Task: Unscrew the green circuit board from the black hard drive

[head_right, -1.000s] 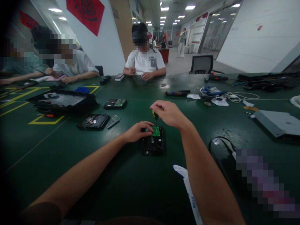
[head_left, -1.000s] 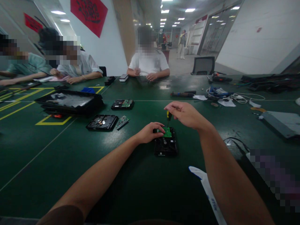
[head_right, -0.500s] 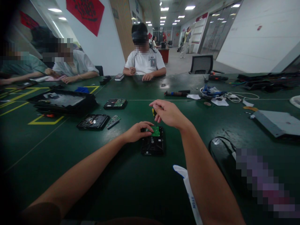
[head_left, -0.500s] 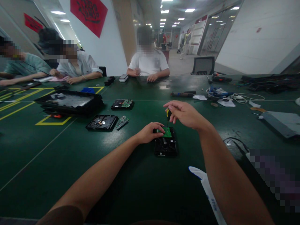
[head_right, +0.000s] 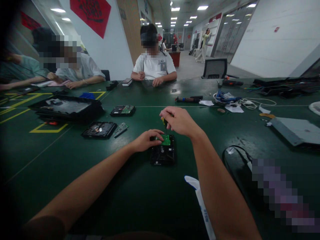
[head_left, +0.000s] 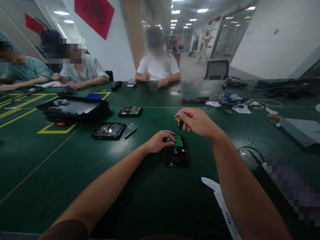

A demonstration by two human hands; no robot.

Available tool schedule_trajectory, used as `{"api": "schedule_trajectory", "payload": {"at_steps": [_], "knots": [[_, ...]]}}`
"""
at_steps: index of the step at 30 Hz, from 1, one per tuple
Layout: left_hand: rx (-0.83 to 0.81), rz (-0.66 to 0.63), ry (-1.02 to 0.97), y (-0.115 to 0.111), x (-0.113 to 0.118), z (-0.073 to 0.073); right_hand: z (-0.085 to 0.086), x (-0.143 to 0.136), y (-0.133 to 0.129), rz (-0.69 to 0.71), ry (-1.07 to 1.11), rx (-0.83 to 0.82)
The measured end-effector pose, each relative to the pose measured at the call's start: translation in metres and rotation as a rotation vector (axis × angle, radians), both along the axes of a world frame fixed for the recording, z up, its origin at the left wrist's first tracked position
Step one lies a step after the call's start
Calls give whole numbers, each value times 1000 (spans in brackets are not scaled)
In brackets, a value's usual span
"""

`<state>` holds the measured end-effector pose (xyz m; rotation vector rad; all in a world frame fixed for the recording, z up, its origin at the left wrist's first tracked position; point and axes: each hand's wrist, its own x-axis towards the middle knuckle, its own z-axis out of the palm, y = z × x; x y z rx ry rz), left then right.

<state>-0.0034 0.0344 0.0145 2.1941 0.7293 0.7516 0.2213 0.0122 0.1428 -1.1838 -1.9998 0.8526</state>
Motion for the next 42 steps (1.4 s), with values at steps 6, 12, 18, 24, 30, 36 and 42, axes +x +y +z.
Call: {"api": "schedule_trajectory", "payload": {"at_steps": [6,12,18,24,30,36,42], "knots": [[-6,3,13,-1,-1,2,0,1,2,-49,-70,102],[-2,-3,11,-1,-1,4,-1,1,1,-132,-89,86],[6,8,11,-1,0,1,-3,1,2,6,-6,-8],[5,5,23,1,-1,0,-2,3,4,-43,-64,103],[9,0,9,0,0,0,-1,3,3,-68,-50,63],[9,-4,1,0,0,1,-5,4,4,-20,14,-18],[-12,12,27,-1,0,2,-5,5,7,-123,-35,70]]}}
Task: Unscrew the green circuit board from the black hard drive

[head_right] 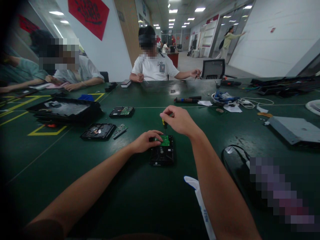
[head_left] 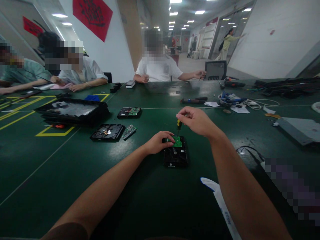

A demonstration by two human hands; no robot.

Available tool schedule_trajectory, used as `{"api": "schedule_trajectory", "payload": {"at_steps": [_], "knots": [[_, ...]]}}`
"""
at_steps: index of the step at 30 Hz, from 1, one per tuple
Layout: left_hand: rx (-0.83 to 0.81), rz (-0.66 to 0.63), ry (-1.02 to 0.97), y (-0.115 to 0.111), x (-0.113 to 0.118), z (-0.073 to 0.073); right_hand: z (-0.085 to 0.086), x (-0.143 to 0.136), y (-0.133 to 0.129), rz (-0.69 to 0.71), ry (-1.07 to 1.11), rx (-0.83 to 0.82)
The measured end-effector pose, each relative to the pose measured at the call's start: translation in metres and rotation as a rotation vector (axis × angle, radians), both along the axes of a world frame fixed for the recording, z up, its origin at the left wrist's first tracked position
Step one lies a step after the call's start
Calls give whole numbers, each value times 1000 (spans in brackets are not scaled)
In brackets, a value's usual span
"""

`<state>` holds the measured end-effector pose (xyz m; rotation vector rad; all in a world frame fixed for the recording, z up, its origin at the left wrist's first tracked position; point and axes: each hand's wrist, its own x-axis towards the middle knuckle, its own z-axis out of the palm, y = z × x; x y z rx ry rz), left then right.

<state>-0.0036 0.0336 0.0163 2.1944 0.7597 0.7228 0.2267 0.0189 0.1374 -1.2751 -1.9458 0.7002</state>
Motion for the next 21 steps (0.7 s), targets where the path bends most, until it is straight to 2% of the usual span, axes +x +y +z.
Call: {"api": "schedule_trajectory", "payload": {"at_steps": [4,12,17,21], "knots": [[7,-3,-2,0,0,0,4,-1,-3,-62,-17,-27],[11,-11,-9,-1,0,1,2,-5,-4,105,94,-118],[2,-1,0,-1,0,1,1,-1,0,-18,-30,-15],[6,-6,3,0,-1,1,2,0,-1,-119,-21,-34]]}}
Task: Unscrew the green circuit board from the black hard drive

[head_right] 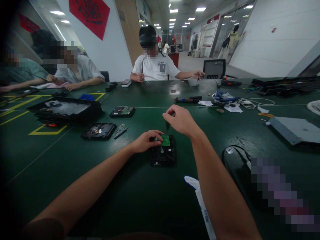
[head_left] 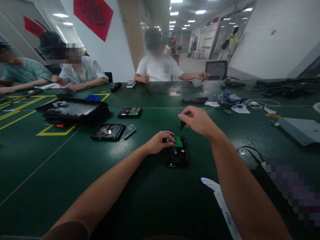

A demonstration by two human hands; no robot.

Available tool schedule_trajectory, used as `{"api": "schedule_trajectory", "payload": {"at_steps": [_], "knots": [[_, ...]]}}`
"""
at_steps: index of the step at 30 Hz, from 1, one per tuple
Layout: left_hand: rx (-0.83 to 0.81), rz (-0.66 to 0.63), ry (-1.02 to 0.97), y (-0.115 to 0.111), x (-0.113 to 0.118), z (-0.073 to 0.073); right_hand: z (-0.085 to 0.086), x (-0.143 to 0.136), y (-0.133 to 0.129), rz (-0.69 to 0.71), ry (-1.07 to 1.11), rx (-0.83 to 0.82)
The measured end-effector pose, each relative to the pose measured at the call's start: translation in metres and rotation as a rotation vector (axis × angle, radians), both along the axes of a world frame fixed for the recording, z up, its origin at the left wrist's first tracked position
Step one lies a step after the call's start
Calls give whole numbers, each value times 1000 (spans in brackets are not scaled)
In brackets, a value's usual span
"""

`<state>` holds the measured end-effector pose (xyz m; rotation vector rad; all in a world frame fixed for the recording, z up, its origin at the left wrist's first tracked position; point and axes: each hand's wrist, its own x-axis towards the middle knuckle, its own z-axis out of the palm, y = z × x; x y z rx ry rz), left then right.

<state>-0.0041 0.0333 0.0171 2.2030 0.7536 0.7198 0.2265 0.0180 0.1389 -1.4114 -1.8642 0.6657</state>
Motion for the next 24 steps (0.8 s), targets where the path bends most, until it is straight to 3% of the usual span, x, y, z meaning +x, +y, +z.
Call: {"api": "schedule_trajectory", "payload": {"at_steps": [7,13,17,24], "knots": [[-5,2,-10,1,1,-2,-3,-3,0,174,143,-83],[-1,4,-6,1,0,-1,-2,0,2,96,-42,81],[-3,3,-12,0,1,0,1,-1,-1,6,-64,75],[-3,-1,-19,0,1,1,0,-3,-3,175,32,-30]]}}
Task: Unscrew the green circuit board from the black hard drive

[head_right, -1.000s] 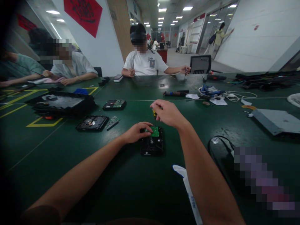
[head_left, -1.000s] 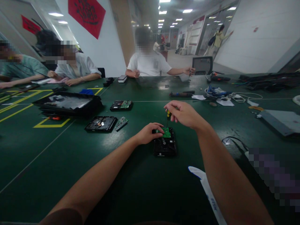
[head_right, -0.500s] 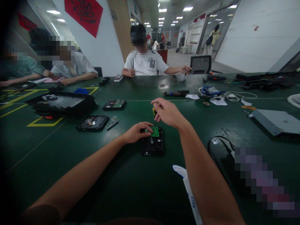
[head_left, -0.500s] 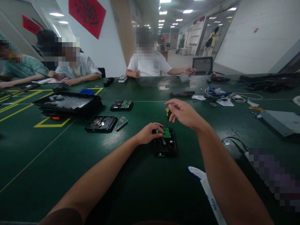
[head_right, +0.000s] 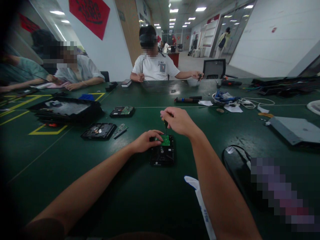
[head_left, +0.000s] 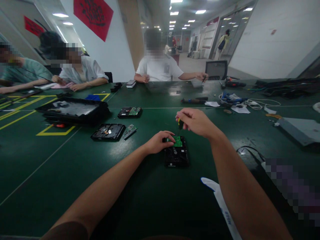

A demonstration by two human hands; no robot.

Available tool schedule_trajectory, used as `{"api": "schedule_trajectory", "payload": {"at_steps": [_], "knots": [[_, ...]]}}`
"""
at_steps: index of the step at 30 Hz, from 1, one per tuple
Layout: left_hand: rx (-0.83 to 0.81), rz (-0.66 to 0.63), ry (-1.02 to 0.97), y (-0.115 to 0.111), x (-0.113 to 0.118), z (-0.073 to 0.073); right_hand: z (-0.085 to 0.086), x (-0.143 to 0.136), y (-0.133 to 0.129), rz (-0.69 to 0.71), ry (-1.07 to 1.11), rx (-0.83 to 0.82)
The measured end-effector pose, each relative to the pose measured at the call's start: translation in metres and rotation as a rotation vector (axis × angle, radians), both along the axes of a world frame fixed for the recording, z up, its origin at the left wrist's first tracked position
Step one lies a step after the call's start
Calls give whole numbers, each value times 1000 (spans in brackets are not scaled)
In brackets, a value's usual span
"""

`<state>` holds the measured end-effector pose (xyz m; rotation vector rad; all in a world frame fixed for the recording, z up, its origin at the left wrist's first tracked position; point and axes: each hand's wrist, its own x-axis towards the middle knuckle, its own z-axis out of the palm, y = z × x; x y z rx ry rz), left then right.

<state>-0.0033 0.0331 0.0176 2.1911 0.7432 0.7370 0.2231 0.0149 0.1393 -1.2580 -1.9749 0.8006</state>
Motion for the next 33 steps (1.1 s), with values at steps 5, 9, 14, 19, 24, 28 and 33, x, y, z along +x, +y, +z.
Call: {"api": "schedule_trajectory", "payload": {"at_steps": [5,9,14,19,24,28,33], "knots": [[0,-6,-8,0,-1,-1,-2,1,2,26,56,-7],[-10,11,5,0,-1,-1,-1,2,3,-22,-17,102],[-11,-2,-6,0,-1,-1,2,2,-1,-125,-19,80],[-10,-1,-9,0,0,-1,1,1,0,-43,8,19],[5,-1,-3,0,0,-1,-2,1,3,0,39,6],[-3,0,7,1,0,-2,1,2,1,-21,-12,21],[-23,-8,5,2,-2,-3,1,2,1,-32,-5,26]]}}
